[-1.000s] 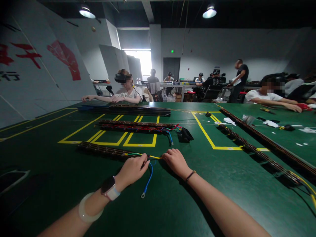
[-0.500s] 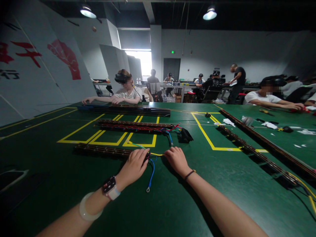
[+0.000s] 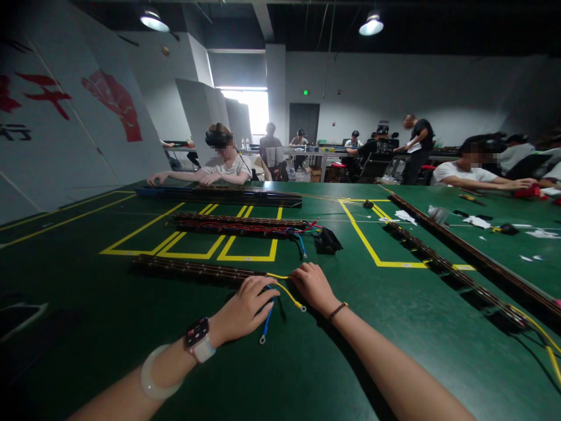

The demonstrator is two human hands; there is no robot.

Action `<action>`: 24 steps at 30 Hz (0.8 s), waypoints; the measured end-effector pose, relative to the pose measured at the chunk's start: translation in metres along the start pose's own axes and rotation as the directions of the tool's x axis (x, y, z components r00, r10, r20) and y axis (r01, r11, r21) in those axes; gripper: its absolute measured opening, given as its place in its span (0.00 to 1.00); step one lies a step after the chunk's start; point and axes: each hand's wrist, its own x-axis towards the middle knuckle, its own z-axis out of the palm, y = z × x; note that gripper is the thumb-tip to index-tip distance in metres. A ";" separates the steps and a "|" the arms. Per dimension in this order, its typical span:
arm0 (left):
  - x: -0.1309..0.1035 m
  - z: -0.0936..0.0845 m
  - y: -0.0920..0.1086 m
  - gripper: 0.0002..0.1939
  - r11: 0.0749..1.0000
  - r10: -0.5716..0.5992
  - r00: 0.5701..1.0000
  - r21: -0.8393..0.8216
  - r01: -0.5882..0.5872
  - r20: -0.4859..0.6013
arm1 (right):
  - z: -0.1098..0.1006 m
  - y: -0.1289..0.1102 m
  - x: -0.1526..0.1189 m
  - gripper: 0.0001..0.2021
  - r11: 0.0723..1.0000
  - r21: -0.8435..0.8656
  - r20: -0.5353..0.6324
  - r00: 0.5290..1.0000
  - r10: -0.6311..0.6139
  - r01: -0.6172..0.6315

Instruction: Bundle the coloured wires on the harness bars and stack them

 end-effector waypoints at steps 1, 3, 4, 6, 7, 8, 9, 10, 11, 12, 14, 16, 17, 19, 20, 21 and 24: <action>0.001 -0.001 0.000 0.14 0.999 -0.045 0.999 -0.025 0.045 0.013 | -0.001 -0.001 0.000 0.09 1.000 0.017 0.001 1.000 0.007 -0.007; 0.002 -0.003 0.001 0.13 0.985 -0.144 0.987 -0.090 0.150 0.072 | -0.004 -0.005 0.000 0.10 0.998 0.067 0.013 1.000 0.021 -0.022; 0.003 -0.003 0.002 0.13 0.971 -0.186 0.976 -0.128 0.200 0.116 | -0.006 -0.007 0.000 0.11 0.995 0.095 0.026 0.999 0.029 -0.031; 0.005 -0.004 0.004 0.15 0.932 -0.255 0.947 -0.210 0.294 0.193 | -0.011 -0.012 0.000 0.13 0.988 0.145 0.063 0.997 0.048 -0.056; 0.005 -0.004 0.004 0.15 0.909 -0.285 0.933 -0.247 0.336 0.220 | -0.013 -0.014 0.001 0.14 0.984 0.165 0.086 0.995 0.058 -0.072; 0.005 -0.004 0.005 0.15 0.884 -0.314 0.919 -0.280 0.375 0.240 | -0.014 -0.015 0.001 0.16 0.980 0.180 0.114 0.991 0.070 -0.089; 0.005 -0.003 0.006 0.15 0.857 -0.344 0.905 -0.310 0.412 0.252 | -0.015 -0.017 0.002 0.18 0.976 0.189 0.144 0.986 0.083 -0.110; 0.005 -0.003 0.006 0.15 0.824 -0.376 0.889 -0.344 0.450 0.263 | -0.015 -0.019 0.002 0.19 0.973 0.192 0.176 0.980 0.097 -0.131; 0.005 -0.002 0.005 0.15 0.782 -0.404 0.869 -0.385 0.490 0.284 | -0.015 -0.020 0.003 0.20 0.970 0.190 0.206 0.972 0.110 -0.151; 0.005 -0.001 0.004 0.16 0.728 -0.426 0.846 -0.434 0.531 0.321 | -0.015 -0.022 0.003 0.21 0.968 0.185 0.233 0.965 0.124 -0.169; 0.005 0.002 0.002 0.17 0.578 -0.432 0.790 -0.539 0.612 0.434 | -0.014 -0.026 0.005 0.19 0.968 0.167 0.274 0.952 0.139 -0.189; 0.006 0.006 -0.001 0.18 0.389 -0.393 0.732 -0.621 0.681 0.556 | -0.012 -0.031 0.006 0.15 0.971 0.140 0.304 0.942 0.146 -0.196; 0.007 0.008 -0.001 0.17 0.292 -0.367 0.710 -0.649 0.702 0.602 | -0.012 -0.033 0.006 0.12 0.972 0.127 0.312 0.938 0.150 -0.198; 0.010 0.012 0.000 0.14 0.125 -0.322 0.689 -0.692 0.711 0.650 | -0.013 -0.036 0.008 0.09 0.974 0.118 0.311 0.939 0.149 -0.193; 0.012 0.013 0.001 0.12 0.060 -0.310 0.685 -0.705 0.707 0.660 | -0.014 -0.037 0.009 0.07 0.975 0.123 0.303 0.942 0.143 -0.187; 0.014 0.014 0.003 0.11 0.010 -0.306 0.682 -0.714 0.700 0.665 | -0.016 -0.039 0.010 0.07 0.975 0.132 0.296 0.946 0.134 -0.179; 0.020 0.015 0.011 0.08 -0.103 -0.334 0.661 -0.723 0.683 0.672 | -0.024 -0.044 0.013 0.05 0.982 0.116 0.294 0.949 0.112 -0.152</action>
